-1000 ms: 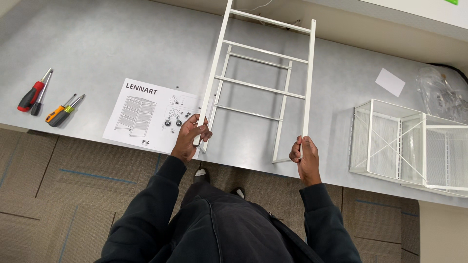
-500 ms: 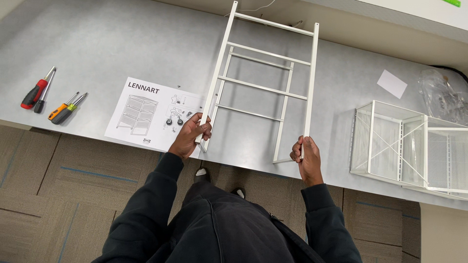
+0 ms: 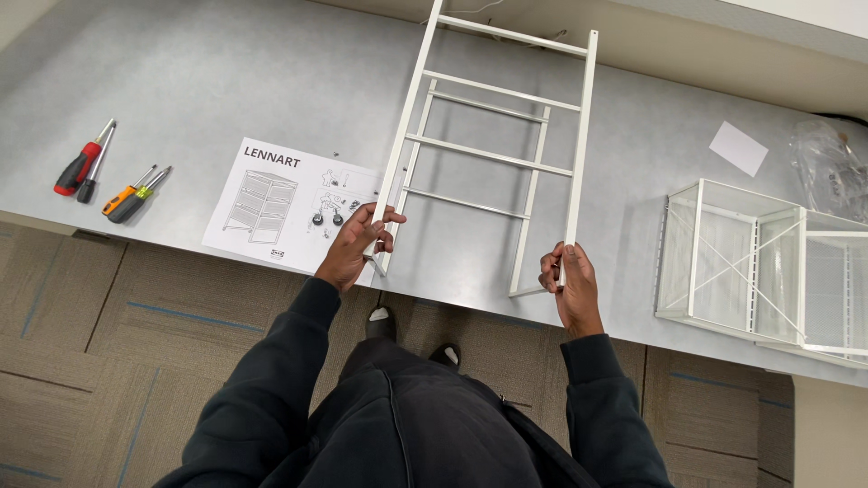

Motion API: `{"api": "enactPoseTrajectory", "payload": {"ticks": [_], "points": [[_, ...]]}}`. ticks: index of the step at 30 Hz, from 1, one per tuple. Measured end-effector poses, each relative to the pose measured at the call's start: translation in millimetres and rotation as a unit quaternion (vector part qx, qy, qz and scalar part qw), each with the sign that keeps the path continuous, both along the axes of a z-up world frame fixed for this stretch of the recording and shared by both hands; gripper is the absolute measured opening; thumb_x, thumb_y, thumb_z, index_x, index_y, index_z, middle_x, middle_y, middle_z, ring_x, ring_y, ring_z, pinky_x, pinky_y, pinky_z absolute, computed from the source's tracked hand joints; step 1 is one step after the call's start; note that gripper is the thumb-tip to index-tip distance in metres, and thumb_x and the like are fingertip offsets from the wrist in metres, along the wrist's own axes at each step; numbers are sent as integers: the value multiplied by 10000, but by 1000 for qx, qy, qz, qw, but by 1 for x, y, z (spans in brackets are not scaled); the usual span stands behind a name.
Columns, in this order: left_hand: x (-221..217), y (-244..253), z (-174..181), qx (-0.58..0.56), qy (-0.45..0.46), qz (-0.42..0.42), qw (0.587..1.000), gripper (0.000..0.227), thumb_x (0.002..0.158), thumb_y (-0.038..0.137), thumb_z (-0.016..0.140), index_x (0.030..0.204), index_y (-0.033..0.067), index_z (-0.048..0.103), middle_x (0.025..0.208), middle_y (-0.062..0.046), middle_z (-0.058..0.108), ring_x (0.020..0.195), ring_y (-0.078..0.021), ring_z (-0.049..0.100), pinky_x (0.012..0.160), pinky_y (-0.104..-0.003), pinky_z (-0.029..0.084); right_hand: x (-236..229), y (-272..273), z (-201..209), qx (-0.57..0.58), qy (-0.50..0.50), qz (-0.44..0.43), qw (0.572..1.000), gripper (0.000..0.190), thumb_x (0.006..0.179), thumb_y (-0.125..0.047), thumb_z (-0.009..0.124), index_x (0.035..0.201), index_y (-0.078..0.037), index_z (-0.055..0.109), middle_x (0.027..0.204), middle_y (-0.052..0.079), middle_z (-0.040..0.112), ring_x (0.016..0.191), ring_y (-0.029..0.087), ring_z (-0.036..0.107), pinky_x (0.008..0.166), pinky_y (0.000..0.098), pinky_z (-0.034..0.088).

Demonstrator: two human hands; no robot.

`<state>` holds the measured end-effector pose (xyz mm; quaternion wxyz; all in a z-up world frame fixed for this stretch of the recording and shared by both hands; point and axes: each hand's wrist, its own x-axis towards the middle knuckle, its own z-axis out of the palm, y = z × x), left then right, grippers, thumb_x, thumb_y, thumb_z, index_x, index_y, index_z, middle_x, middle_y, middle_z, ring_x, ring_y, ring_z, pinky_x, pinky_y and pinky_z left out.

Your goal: The person assembles a white metal wire shelving unit on a gray workbench. They align two ladder-like side frames, then use a screwdriver to fasten multiple screws at the joints, securing the structure. An instruction manual and additional wire baskets are visible on the bench.

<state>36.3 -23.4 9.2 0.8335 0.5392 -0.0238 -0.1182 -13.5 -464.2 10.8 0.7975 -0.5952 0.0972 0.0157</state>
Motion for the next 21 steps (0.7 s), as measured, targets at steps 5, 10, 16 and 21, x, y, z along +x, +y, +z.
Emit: {"api": "enactPoseTrajectory", "payload": {"ticks": [5, 10, 16, 21], "points": [[0, -11, -3, 9, 0, 21, 1000, 502, 1201, 343, 693, 1593, 42, 605, 1411, -166, 784, 896, -121, 754, 857, -305, 628, 7, -9, -2, 2, 6, -5, 1000, 311, 1310, -422, 524, 1232, -128, 586, 879, 85, 701, 516, 82, 545, 624, 262, 474], [-12, -30, -8, 23, 3, 59, 998, 492, 1210, 363, 695, 1576, 42, 627, 1372, -149, 806, 916, -102, 759, 876, -285, 624, 4, -26, -3, -12, 8, -10, 1000, 327, 1309, -439, 540, 1241, -125, 603, 888, 77, 705, 525, 76, 551, 633, 262, 477], [-21, -48, -7, 33, -9, 83, 996, 482, 1226, 372, 683, 1584, 50, 652, 1319, -136, 830, 892, -87, 762, 837, -267, 602, 4, -43, -7, -15, 6, -19, 1000, 361, 1307, -470, 555, 1275, -118, 628, 925, 75, 709, 579, 81, 551, 687, 269, 499], [-16, -45, -19, 39, -31, 101, 994, 488, 1218, 385, 718, 1538, 18, 694, 1225, -157, 840, 807, -83, 723, 749, -242, 569, 5, -42, -4, -40, -4, -24, 999, 368, 1315, -465, 548, 1326, -110, 645, 979, 80, 724, 645, 103, 608, 733, 280, 543]]}}
